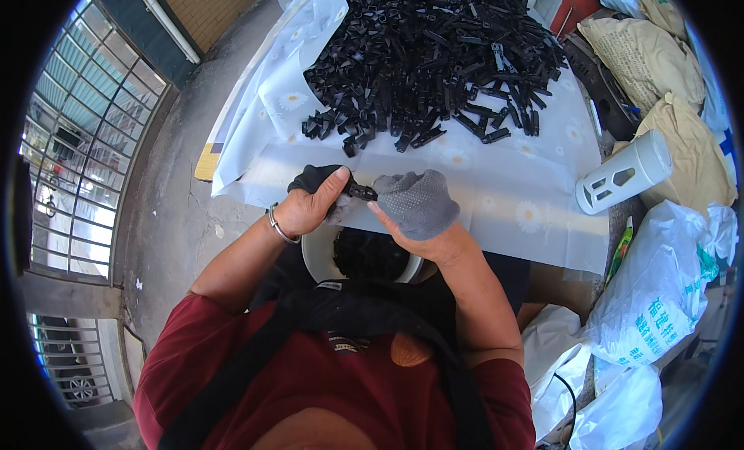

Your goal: Sorting small black plastic components from a pile into a container.

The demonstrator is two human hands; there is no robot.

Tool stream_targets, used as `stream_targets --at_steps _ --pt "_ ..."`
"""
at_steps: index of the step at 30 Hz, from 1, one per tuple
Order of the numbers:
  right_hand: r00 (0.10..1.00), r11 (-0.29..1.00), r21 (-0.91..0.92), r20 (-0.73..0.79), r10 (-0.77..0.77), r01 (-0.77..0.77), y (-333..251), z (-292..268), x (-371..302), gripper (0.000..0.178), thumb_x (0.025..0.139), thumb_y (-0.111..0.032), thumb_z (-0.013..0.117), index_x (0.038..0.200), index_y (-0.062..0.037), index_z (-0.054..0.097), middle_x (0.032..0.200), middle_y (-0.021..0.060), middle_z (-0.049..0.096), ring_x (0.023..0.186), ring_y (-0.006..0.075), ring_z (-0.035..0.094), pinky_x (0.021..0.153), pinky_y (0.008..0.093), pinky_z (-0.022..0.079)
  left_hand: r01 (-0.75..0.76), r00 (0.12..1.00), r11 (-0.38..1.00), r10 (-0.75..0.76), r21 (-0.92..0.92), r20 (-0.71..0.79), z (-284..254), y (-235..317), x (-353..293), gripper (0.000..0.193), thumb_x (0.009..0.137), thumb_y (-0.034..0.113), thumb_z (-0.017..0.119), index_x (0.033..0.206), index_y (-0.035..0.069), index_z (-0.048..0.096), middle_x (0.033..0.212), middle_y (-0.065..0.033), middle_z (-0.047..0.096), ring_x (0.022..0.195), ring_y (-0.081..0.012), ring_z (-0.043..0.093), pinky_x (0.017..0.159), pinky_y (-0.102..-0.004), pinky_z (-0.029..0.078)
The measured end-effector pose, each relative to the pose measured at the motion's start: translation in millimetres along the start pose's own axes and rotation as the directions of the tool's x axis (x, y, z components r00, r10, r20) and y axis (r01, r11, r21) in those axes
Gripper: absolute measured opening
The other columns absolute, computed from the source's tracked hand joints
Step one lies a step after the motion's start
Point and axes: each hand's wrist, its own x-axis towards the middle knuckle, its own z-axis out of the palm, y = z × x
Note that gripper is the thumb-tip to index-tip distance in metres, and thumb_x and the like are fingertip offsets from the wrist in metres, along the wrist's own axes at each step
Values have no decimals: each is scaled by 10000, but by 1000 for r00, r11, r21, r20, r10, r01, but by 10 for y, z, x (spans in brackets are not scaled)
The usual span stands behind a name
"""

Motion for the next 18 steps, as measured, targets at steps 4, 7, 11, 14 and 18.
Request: stream_targets --at_steps 4,7,11,14,18 --pt "996 995 -59 -16 -86 85 -22 10 24 182 773 -237 582 834 -68 614 757 99 586 692 285 535 643 381 413 -79 997 994 80 78 -2 10 19 -7 381 928 298 363 841 -4 579 667 -174 567 595 -303 524 592 -354 427" --pt "997 982 -183 72 -30 43 -137 92 38 154 760 -218 587 808 -72 598 740 94 578 701 279 542 642 373 416 -145 986 966 160 216 -56 104 5 -18 336 919 248 370 826 2 580 698 -204 571 643 -349 542 601 -376 432" --pt "991 973 -193 56 -119 128 -166 340 0 156 778 -237 575 811 -86 597 788 86 588 763 285 553 686 377 424 -132 990 924 139 358 6 88 -27 -64 282 895 197 391 800 7 578 735 -221 576 698 -382 550 613 -408 437" --pt "991 997 -3 104 -81 82 -200 251 55 164 783 -240 558 803 -81 587 784 102 586 751 299 557 686 402 432 -167 983 903 122 396 137 -136 -107 -120 336 908 257 373 812 -1 567 745 -212 571 724 -387 537 647 -414 432" --pt "994 979 -203 97 54 -34 168 100 195 211 798 -203 546 904 -28 599 896 146 597 846 329 555 756 404 435 -89 995 680 28 728 96 -350 -187 -13 395 875 379 442 890 11 586 820 -200 595 787 -372 561 698 -396 451"
